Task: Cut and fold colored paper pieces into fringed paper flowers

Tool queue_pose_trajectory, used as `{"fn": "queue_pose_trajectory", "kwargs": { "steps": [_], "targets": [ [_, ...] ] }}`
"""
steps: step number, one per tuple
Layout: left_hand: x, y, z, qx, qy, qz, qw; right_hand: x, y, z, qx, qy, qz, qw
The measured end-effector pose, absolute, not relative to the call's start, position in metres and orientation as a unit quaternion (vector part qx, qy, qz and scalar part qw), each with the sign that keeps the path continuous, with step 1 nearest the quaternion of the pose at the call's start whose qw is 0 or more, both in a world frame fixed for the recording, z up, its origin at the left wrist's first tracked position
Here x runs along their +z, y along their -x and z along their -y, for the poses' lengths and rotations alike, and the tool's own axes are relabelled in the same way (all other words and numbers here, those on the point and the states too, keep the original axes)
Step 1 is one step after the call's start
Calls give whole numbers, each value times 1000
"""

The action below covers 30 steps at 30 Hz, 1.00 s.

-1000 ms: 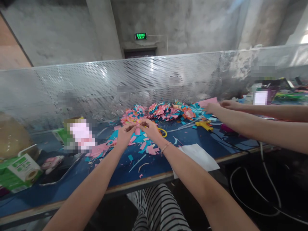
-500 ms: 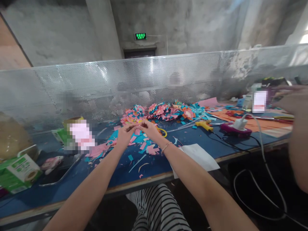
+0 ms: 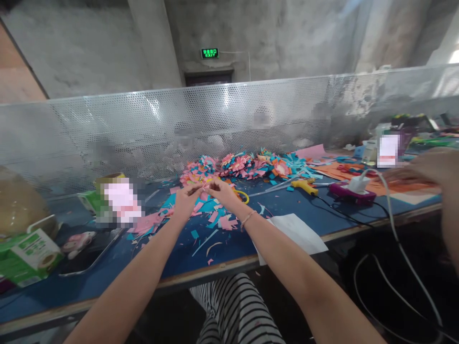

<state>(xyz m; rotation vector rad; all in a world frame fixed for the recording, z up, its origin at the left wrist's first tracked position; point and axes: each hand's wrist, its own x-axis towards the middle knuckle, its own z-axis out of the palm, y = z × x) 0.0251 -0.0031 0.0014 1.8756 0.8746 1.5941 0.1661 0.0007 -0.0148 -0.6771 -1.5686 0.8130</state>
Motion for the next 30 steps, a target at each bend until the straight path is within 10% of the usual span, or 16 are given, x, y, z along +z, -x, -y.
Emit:
{"fn": "queue_pose_trajectory", "kwargs": {
  "steps": [30],
  "targets": [
    [5, -29, 10, 592, -692, -309, 276, -16, -165, -3, 412, 270, 594, 636]
  ]
}}
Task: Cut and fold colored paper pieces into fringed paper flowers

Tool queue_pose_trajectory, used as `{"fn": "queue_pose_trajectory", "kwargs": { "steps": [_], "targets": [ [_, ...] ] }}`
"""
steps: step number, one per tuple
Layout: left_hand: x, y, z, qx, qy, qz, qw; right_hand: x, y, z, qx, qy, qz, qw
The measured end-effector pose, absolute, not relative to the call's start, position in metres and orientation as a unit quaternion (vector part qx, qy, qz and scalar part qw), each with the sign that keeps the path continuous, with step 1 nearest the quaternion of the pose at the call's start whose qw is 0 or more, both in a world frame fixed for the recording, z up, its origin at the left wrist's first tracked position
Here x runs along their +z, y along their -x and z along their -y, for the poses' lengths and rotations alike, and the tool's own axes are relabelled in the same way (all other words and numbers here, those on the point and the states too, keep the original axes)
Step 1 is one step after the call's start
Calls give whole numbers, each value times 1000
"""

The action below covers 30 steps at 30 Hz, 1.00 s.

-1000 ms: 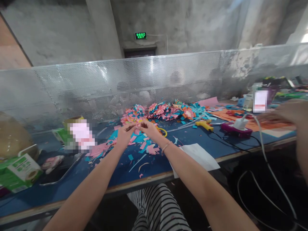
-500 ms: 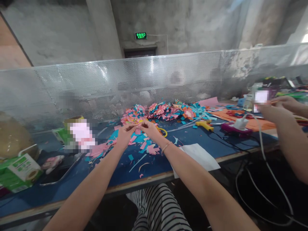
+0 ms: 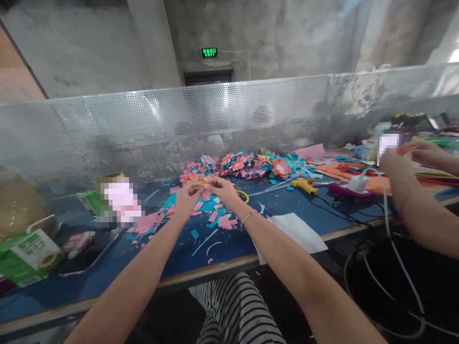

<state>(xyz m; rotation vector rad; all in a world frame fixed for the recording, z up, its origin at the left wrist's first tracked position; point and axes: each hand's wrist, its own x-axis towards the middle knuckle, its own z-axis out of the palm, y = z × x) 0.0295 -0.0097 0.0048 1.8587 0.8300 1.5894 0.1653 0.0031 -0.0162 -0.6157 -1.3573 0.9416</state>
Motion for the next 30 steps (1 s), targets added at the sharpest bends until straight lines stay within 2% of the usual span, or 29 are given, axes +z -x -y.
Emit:
{"fn": "queue_pose_trajectory", "kwargs": {
  "steps": [5, 12, 22, 30],
  "targets": [
    [4, -28, 11, 591, -694, -318, 261, -18, -167, -6, 388, 281, 613, 629],
    [0, -30, 5, 589, -680, -322, 294, -16, -169, -4, 340, 301, 619, 641],
    [3, -27, 6, 589, -658, -334, 328, -13, -169, 1, 341, 281, 626, 643],
    [2, -25, 3, 575, -676, -343, 308, -13, -172, -2, 290, 295, 662, 625]
  ]
}}
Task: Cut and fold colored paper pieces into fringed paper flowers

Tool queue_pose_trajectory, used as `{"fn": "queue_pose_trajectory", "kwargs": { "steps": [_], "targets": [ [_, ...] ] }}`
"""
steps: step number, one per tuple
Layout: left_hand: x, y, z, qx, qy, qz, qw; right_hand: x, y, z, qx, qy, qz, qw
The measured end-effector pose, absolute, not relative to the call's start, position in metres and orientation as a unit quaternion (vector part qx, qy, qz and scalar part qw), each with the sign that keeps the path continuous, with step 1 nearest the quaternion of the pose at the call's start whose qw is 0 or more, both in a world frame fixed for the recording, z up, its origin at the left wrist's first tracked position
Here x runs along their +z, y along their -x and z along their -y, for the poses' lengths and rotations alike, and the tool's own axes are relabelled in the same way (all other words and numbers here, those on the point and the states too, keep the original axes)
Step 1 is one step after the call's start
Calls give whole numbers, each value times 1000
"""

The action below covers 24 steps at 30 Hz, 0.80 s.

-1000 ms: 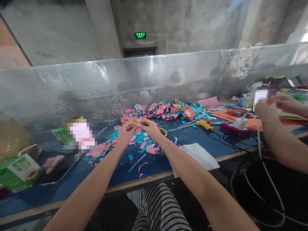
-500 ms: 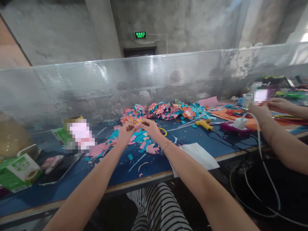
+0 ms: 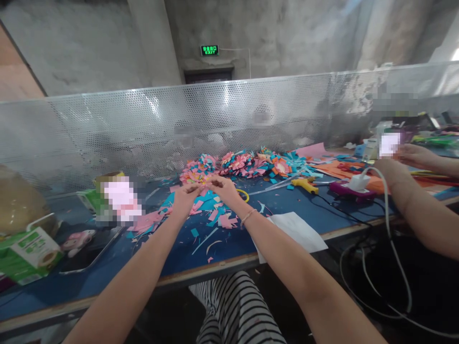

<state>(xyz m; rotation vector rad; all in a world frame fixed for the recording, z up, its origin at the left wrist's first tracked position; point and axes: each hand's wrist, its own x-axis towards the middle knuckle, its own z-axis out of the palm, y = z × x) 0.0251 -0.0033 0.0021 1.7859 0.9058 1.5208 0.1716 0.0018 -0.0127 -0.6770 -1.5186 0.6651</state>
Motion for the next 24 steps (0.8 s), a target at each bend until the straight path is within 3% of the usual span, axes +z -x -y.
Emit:
{"fn": "queue_pose_trajectory", "kwargs": {
  "steps": [24],
  "targets": [
    [1, -26, 7, 562, -669, -349, 339, -12, -175, 1, 213, 319, 689, 615]
  ]
}}
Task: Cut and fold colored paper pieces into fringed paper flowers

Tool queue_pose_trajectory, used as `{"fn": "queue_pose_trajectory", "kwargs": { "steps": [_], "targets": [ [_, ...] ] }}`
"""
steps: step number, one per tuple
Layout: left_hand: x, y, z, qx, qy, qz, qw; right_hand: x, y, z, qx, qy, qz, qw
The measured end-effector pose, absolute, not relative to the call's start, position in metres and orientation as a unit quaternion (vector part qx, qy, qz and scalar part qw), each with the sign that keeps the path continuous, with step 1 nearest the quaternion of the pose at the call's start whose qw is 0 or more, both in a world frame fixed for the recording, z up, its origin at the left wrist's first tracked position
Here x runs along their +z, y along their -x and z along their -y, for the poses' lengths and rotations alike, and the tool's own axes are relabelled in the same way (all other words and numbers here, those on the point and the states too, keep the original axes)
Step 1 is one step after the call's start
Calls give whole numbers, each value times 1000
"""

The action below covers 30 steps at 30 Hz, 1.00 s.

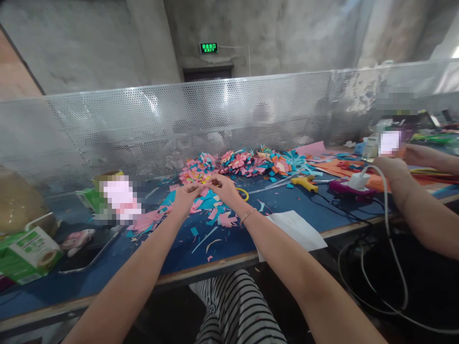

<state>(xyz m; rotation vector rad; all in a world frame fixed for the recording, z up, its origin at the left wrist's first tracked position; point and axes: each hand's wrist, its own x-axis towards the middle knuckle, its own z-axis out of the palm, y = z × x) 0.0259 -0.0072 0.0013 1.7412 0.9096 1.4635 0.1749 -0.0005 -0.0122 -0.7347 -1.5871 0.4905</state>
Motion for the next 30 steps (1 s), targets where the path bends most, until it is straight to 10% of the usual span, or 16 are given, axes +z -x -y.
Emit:
{"fn": "queue_pose_trajectory", "kwargs": {
  "steps": [30],
  "targets": [
    [-2, -31, 4, 585, -667, -329, 323, -10, -174, 3, 148, 301, 686, 645]
  ]
}}
